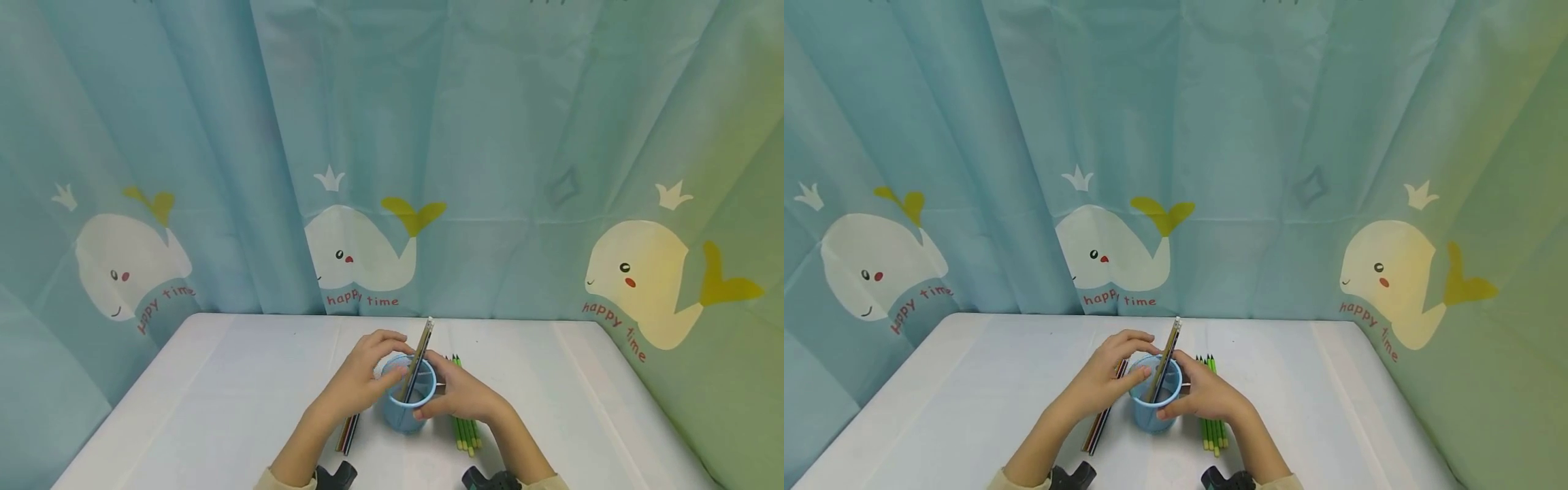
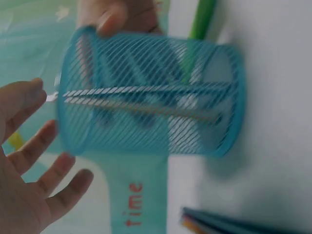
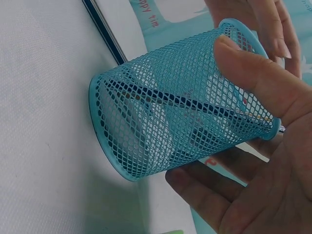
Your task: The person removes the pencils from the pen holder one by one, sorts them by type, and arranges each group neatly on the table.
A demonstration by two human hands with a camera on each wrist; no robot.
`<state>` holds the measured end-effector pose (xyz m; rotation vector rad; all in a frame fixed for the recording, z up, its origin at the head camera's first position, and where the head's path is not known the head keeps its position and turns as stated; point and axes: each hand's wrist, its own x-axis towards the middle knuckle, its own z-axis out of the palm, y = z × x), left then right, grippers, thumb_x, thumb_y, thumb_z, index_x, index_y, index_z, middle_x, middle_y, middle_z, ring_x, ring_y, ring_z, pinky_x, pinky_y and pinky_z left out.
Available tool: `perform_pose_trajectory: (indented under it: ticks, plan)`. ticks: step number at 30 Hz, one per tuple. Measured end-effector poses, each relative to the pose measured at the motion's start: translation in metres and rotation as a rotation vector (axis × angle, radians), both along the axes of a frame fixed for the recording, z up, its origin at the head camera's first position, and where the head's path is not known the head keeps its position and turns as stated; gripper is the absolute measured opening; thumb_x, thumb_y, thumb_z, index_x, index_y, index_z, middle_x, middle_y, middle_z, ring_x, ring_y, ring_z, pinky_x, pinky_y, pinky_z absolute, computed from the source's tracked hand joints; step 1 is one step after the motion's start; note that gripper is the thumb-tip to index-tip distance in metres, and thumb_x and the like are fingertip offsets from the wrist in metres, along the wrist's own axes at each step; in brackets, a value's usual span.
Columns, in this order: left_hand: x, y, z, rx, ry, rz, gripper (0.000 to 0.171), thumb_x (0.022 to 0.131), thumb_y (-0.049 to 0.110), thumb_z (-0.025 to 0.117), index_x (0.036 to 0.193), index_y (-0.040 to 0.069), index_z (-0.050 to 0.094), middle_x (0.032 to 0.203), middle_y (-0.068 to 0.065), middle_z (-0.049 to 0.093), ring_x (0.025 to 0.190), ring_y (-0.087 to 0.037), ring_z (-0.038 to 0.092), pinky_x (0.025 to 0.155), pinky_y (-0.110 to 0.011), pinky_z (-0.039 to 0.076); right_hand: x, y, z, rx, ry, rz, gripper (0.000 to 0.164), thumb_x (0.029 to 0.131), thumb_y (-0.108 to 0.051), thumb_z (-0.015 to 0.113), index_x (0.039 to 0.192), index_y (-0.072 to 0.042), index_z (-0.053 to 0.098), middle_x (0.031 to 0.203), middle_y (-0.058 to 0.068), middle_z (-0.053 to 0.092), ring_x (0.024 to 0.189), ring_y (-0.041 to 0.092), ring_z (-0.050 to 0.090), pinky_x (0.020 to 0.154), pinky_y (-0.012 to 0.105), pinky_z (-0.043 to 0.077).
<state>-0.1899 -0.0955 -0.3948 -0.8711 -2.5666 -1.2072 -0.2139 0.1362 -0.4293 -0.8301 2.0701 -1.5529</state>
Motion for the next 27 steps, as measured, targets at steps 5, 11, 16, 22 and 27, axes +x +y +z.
perform_pose_trajectory:
  ticks: [5, 11, 16, 22, 27]
  plan:
    - [0.002, 0.012, -0.010, -0.070, -0.017, -0.030, 0.036, 0.099, 0.039, 0.060, 0.135, 0.029, 0.061, 0.156, 0.000, 0.040, 0.145, -0.034, 0.031, 0.108, -0.068, 0.035, 0.001, 0.001, 0.001, 0.001, -0.015, -0.005, 0.088, 0.077, -0.015, 0.085, 0.150, -0.013, 0.036, 0.140, 0.018, 0.053, 0.121, 0.026, 0.060, 0.101, 0.046, 0.052]
    - [0.004, 0.018, -0.015, -0.110, -0.045, -0.066, 0.046, 0.102, 0.043, 0.052, 0.144, 0.023, 0.054, 0.157, -0.003, 0.039, 0.146, -0.038, 0.030, 0.110, -0.069, 0.032, 0.001, 0.000, 0.002, -0.024, -0.020, 0.013, 0.082, 0.078, -0.011, 0.084, 0.147, -0.012, 0.039, 0.143, 0.017, 0.050, 0.121, 0.024, 0.061, 0.101, 0.047, 0.052]
    - [0.004, 0.017, -0.013, -0.106, -0.053, -0.054, 0.047, 0.102, 0.043, 0.052, 0.143, 0.019, 0.055, 0.150, -0.002, 0.047, 0.140, -0.028, 0.039, 0.111, -0.058, 0.039, 0.001, 0.000, 0.002, -0.024, -0.018, 0.013, 0.083, 0.078, -0.011, 0.084, 0.147, -0.011, 0.038, 0.141, 0.020, 0.051, 0.119, 0.024, 0.061, 0.100, 0.045, 0.053]
    - [0.003, 0.012, -0.007, -0.100, -0.040, -0.016, 0.043, 0.101, 0.041, 0.056, 0.139, 0.020, 0.058, 0.145, 0.002, 0.052, 0.137, -0.025, 0.045, 0.110, -0.055, 0.042, 0.000, 0.001, 0.001, -0.018, 0.003, 0.011, 0.089, 0.078, -0.013, 0.084, 0.151, -0.013, 0.034, 0.144, 0.019, 0.049, 0.126, 0.029, 0.056, 0.105, 0.050, 0.048]
    - [0.004, 0.009, -0.004, -0.063, -0.036, -0.006, 0.040, 0.099, 0.034, 0.061, 0.136, 0.019, 0.061, 0.140, 0.003, 0.057, 0.134, -0.021, 0.050, 0.109, -0.052, 0.044, 0.000, 0.000, -0.001, -0.009, 0.022, 0.002, 0.087, 0.077, -0.014, 0.085, 0.150, -0.014, 0.037, 0.141, 0.014, 0.053, 0.125, 0.031, 0.056, 0.104, 0.050, 0.049]
